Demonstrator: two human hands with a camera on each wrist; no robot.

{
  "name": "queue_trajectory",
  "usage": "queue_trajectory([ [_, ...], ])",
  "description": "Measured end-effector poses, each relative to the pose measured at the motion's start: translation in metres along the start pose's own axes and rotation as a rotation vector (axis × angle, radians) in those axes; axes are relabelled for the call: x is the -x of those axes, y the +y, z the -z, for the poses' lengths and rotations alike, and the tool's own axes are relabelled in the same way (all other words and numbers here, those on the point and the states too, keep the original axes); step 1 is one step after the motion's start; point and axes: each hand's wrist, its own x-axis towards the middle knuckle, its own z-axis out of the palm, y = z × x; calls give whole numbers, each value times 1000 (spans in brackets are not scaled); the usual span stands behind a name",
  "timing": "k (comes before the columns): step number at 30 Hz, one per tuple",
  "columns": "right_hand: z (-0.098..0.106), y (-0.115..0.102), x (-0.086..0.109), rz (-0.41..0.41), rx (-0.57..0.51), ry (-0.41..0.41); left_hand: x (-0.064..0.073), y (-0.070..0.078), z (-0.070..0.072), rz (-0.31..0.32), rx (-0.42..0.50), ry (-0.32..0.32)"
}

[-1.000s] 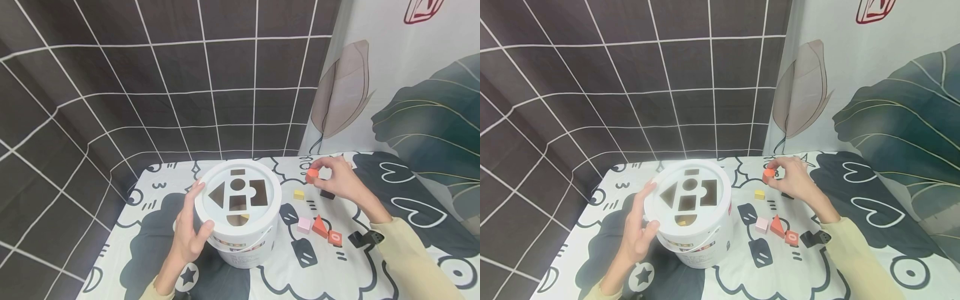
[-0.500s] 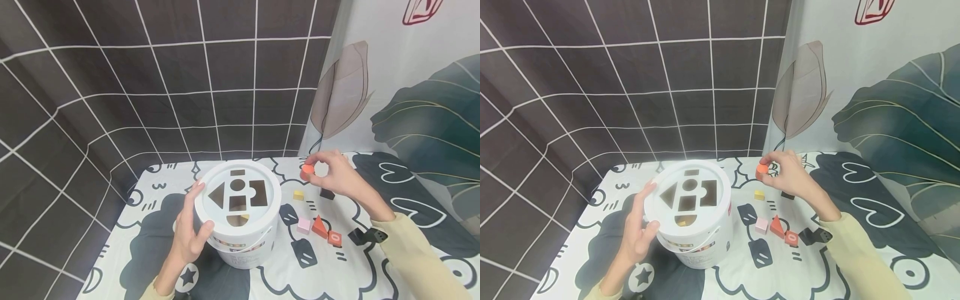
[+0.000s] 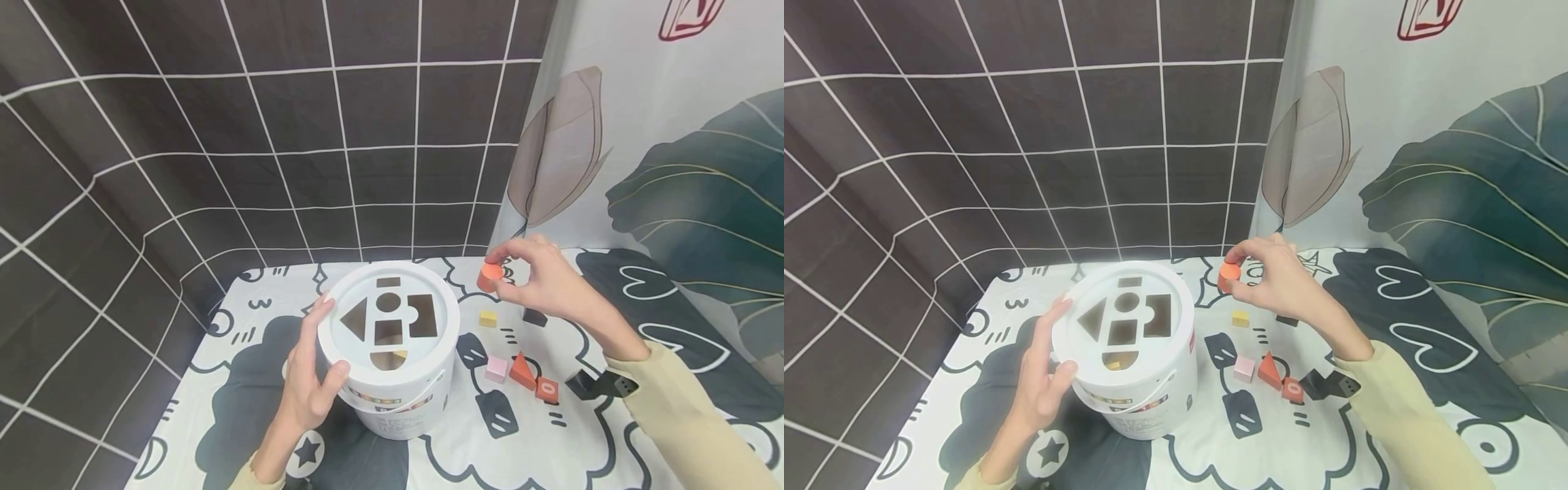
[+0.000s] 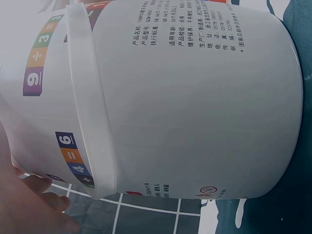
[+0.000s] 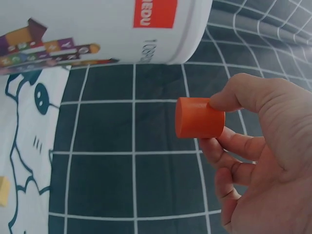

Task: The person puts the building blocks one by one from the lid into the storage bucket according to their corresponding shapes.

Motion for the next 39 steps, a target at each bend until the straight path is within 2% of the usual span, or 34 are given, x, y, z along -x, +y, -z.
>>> queue_trajectory([
  [8,5,-20,-7,112,-16,14,0,0,0,-1,3,0],
  [17,0,-36,-18,228,-51,15,-1,0,0,-2,6,0],
  [30,-16,-53,-33,240,-98,-68,0,0,0,10,9,-4],
  [39,-28,-64,-43,295,-119,-98,0,1,0,10,9,-3],
])
